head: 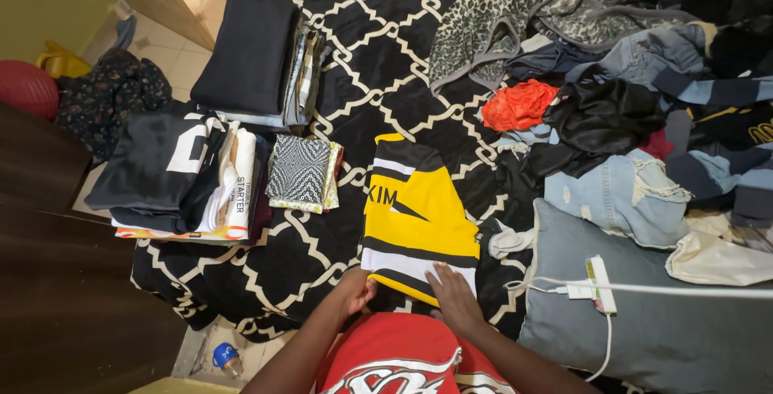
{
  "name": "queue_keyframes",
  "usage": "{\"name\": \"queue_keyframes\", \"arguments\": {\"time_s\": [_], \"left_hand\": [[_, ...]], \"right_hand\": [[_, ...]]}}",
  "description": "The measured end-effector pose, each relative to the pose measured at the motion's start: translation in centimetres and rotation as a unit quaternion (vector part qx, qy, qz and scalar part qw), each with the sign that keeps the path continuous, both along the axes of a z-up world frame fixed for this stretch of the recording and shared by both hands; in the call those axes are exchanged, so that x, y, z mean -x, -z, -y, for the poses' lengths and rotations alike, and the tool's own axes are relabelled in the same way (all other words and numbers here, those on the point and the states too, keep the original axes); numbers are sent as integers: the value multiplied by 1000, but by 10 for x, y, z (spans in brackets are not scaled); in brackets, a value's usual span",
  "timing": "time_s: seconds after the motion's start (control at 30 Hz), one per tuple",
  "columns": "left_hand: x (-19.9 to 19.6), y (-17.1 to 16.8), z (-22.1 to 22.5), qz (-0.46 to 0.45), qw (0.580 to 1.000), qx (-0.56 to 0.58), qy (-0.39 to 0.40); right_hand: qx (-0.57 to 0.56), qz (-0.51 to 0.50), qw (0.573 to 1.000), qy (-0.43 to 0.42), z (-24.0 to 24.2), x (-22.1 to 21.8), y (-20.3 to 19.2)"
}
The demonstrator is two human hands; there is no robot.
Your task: Folding and stacking various garments on a bed
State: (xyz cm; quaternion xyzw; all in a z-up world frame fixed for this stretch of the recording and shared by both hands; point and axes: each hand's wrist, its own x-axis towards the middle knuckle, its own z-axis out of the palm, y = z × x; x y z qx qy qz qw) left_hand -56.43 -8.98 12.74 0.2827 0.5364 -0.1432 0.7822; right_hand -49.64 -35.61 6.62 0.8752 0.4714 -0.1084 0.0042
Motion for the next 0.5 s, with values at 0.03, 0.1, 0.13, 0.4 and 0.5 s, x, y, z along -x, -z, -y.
{"name": "queue_keyframes", "arguments": {"time_s": [0.03, 0.1, 0.13, 0.4, 0.5], "left_hand": [[1, 7, 1, 3, 1000, -1, -1], [0, 20, -3, 3, 999, -32, 15], [0, 11, -4, 5, 999, -34, 11], [22, -49, -31, -11, 937, -200, 288], [16, -107, -52, -24, 821, -233, 520]], "right_hand": [[-1, 3, 1000, -1, 0, -3, -2], [52, -134, 984, 105, -6, -13, -5], [50, -132, 985, 102, -1, -18, 2], [-9, -212, 967, 140, 4, -33, -61], [25, -309, 937, 161, -1, -34, -110]]}}
